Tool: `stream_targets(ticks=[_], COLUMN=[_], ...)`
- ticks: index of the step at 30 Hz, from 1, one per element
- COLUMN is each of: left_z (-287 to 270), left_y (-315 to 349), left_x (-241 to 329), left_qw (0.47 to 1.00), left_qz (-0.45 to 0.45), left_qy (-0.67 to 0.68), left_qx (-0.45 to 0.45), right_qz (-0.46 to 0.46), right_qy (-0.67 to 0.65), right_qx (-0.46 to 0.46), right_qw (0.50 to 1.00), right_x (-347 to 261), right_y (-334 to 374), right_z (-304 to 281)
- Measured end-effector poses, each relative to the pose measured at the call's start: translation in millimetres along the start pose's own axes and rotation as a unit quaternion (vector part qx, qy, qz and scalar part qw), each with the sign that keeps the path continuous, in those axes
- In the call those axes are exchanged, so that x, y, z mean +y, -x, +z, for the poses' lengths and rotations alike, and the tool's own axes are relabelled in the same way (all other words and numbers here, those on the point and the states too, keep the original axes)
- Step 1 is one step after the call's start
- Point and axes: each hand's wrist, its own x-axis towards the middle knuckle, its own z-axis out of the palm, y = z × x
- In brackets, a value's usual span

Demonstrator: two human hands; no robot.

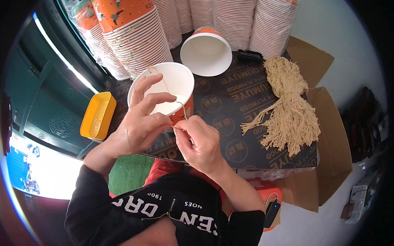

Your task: The person takes paper buckets from stacks and threads string through the holes in their rims by hand to attach handles.

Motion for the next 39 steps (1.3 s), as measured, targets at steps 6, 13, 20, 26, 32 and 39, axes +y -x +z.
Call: stream_targets(ticks=[6,13,20,26,32,39], left_z=[3,-1,-4,-3,-2,-5], left_y=[-2,-4,-1,3,4,2], left_x=[5,4,-16,-18,-17,-20], left_qw=[0.996,0.999,0.995,0.993,0.993,0.995], left_qz=[0.023,0.003,-0.059,-0.09,-0.1,-0.088], left_qy=[-0.082,-0.053,0.018,0.037,0.04,0.041], left_qx=[-0.013,-0.015,0.077,0.065,0.057,0.033], right_qz=[0.034,0.025,0.014,0.023,0.029,0.023], right_qy=[-0.022,0.0,0.028,0.053,0.054,0.063], right_qx=[-0.003,0.003,0.024,0.011,0.003,0.003], right_qw=[0.999,1.0,0.999,0.998,0.998,0.998], right_x=[4,5,12,13,13,14], right_y=[1,-1,2,0,-1,-4], right_z=[1,-2,3,6,6,9])
